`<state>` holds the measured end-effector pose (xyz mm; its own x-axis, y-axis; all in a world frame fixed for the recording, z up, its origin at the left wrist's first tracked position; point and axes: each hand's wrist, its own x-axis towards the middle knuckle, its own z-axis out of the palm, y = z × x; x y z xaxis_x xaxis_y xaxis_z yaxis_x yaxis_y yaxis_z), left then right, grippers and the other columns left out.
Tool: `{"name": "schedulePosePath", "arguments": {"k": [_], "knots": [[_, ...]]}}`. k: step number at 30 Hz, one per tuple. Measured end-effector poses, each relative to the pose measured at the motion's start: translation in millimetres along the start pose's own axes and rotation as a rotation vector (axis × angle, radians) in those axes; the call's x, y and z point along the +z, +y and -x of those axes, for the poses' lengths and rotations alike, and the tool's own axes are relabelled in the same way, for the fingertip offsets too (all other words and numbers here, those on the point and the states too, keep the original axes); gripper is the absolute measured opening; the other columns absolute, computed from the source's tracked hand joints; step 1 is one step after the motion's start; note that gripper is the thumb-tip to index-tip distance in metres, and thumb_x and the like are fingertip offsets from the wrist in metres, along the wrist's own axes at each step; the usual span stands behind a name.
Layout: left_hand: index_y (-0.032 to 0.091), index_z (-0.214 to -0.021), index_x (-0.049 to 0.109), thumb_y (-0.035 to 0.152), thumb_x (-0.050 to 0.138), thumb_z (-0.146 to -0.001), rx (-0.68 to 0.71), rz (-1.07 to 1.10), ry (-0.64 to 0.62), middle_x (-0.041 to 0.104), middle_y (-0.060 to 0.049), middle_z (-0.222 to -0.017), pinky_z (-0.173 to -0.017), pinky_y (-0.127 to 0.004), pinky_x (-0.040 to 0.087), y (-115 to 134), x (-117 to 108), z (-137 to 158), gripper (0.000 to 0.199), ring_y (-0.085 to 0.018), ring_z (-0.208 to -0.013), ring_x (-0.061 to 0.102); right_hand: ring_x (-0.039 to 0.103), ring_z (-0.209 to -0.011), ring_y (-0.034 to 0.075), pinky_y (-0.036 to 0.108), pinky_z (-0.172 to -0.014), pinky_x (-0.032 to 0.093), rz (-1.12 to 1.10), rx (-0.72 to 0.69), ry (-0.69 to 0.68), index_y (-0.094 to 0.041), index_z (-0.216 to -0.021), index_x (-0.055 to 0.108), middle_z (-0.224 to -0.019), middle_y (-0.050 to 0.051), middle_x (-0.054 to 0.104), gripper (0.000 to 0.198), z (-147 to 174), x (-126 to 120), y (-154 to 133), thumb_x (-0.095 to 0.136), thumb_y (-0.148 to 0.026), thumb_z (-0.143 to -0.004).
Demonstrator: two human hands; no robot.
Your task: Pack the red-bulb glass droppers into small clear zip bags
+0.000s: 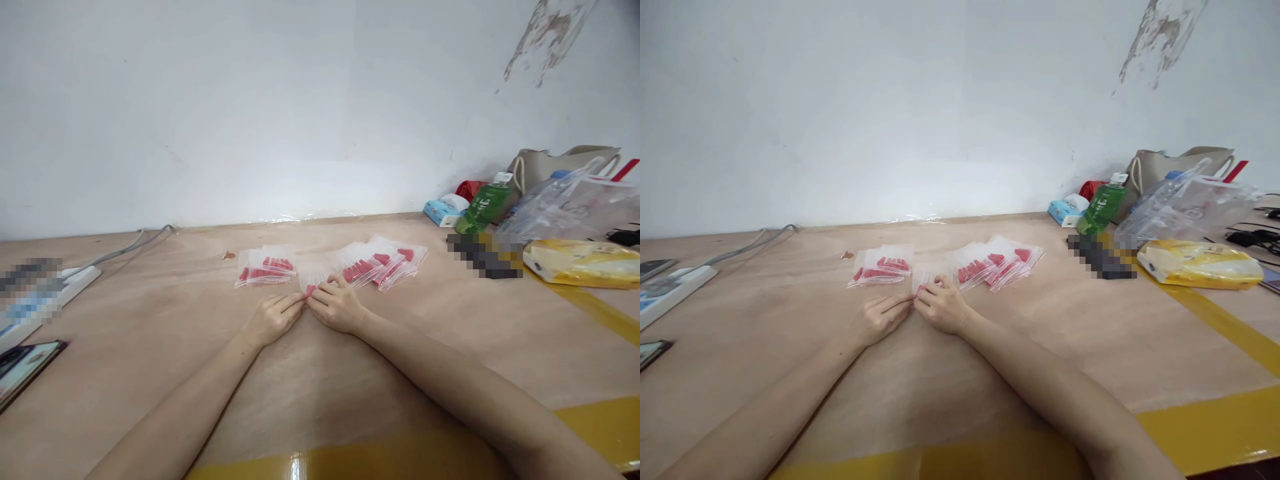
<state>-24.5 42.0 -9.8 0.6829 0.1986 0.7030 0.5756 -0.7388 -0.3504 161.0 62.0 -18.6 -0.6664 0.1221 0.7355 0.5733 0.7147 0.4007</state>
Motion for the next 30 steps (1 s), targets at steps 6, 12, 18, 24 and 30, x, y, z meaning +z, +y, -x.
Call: {"name": "schedulePosePath", "arguments": {"k": [6, 12, 18, 24, 30], "knots": [[0.015, -0.083, 0.063, 0.011, 0.049, -0.085, -0.014, 0.029, -0.01, 0.07, -0.004, -0.086, -0.064, -0.025, 0.054, 0, -2, -3, 0.014, -0.014, -0.072, 0.066, 0.041, -0.065, 0.011, 0.031, -0.071, 0.027, 0.02, -0.052, -0.001, -0.017, -0.062, 0.052, -0.06, -0.002, 0.052, 0.026, 3, -7, 7, 0.044, -0.01, -0.085], [0.016, -0.082, 0.064, 0.013, 0.051, -0.085, -0.092, 0.073, 0.004, 0.07, -0.003, -0.085, -0.063, -0.024, 0.054, 1, -1, 0, 0.014, -0.014, -0.07, 0.066, 0.041, -0.065, 0.012, 0.032, -0.074, 0.027, 0.111, -0.068, -0.104, -0.016, -0.068, 0.055, -0.063, 0.0, 0.053, 0.025, 18, -26, 27, 0.04, -0.009, -0.086], [0.016, -0.082, 0.064, 0.014, 0.051, -0.084, -0.119, 0.099, -0.016, 0.07, -0.003, -0.086, -0.064, -0.025, 0.055, 1, 1, 2, 0.013, -0.015, -0.072, 0.066, 0.045, -0.067, 0.012, 0.033, -0.078, 0.027, 0.138, 0.076, -0.195, -0.015, -0.072, 0.058, -0.069, 0.003, 0.056, 0.028, 36, -34, 38, 0.036, -0.012, -0.089], [0.019, -0.089, 0.065, 0.023, 0.051, -0.086, -0.168, 0.149, -0.05, 0.069, -0.003, -0.091, -0.078, -0.03, 0.053, 0, 1, 3, 0.015, -0.016, -0.085, 0.065, 0.05, -0.08, 0.017, 0.036, -0.081, 0.03, 0.035, 0.123, -0.247, -0.016, -0.086, 0.061, -0.084, 0.007, 0.062, 0.024, 37, -36, 34, 0.04, -0.027, -0.09], [0.018, -0.12, 0.052, 0.03, 0.04, -0.089, -0.463, 0.074, -0.202, 0.051, -0.007, -0.127, -0.105, -0.046, 0.027, -20, -4, 1, 0.035, -0.023, -0.125, 0.037, 0.05, -0.1, 0.02, 0.035, -0.087, 0.031, -0.143, 0.088, -0.451, -0.02, -0.121, 0.049, -0.114, 0.009, 0.057, 0.035, 19, -28, 25, 0.037, -0.02, -0.089]]}}
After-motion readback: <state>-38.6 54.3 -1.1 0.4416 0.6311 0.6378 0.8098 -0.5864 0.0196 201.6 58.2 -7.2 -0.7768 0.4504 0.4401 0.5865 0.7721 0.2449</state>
